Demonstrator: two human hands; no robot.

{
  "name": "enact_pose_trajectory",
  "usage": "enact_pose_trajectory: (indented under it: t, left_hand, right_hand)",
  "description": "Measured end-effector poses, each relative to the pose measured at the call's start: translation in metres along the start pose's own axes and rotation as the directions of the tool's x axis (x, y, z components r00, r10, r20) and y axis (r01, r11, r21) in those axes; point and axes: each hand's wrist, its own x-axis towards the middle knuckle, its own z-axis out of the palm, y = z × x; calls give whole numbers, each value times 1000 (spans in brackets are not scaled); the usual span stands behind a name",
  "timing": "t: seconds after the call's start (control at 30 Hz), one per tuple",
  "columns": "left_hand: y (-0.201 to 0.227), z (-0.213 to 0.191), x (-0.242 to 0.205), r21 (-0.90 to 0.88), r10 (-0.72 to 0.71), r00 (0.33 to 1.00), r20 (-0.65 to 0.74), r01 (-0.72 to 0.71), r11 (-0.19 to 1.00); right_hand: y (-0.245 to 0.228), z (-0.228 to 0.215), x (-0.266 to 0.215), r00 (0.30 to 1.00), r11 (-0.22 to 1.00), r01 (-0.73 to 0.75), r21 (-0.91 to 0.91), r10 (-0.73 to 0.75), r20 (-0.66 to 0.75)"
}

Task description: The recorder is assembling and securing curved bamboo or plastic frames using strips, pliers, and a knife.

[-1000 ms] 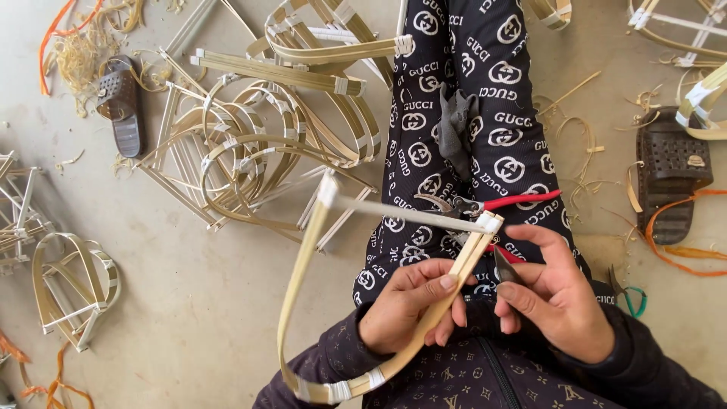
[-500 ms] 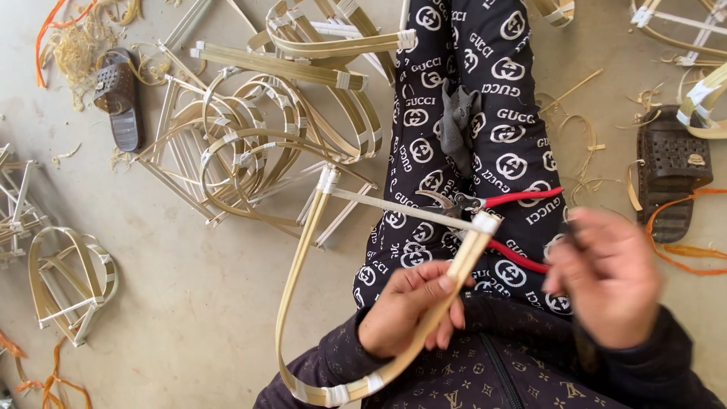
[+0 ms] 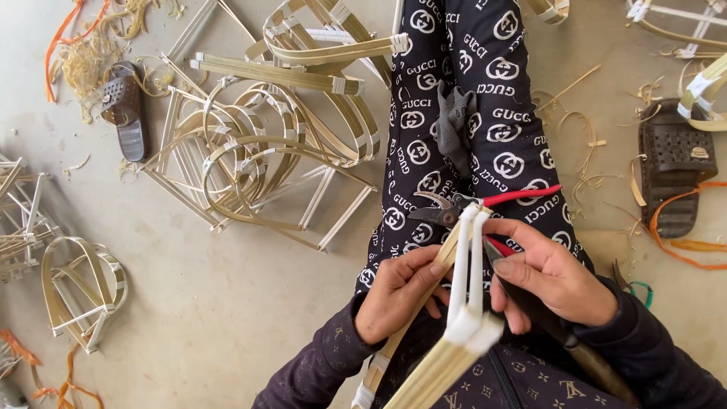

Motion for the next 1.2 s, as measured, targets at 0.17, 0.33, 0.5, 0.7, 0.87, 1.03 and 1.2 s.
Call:
enact_pose_trajectory:
  t: [0.17, 0.33, 0.5, 0.7, 0.87, 1.03, 1.2]
  left_hand:
    - [9, 3, -3, 110, -56, 998, -22, 58, 992]
    - [18, 0, -13, 154, -170, 985, 30, 164, 974]
    - [12, -2, -16, 135, -100, 994, 40, 94, 986]
    - [13, -1, -21, 171, -148, 989, 3, 145, 975]
    - [9, -3, -23, 162, -113, 993, -16, 114, 980]
    - [4, -6, -26, 157, -124, 992, -38, 129, 979]
    - [6, -5, -27, 140, -161, 987, -27, 163, 977]
  right_hand:
    - [23, -5, 7, 1000, 993, 6, -119, -4, 21]
    - [18, 0, 4, 997, 996, 75, 56, -76, 18]
    - [23, 13, 5, 982, 984, -176, 4, 176, -61]
    - [22, 0, 8, 989, 1000, 10, 19, -7, -149]
    - [38, 4, 10, 989, 990, -100, 100, 88, 117]
    - [49, -1, 11, 981, 983, 180, 35, -182, 68]
    - [23, 6, 4, 988, 985, 73, 158, -93, 122]
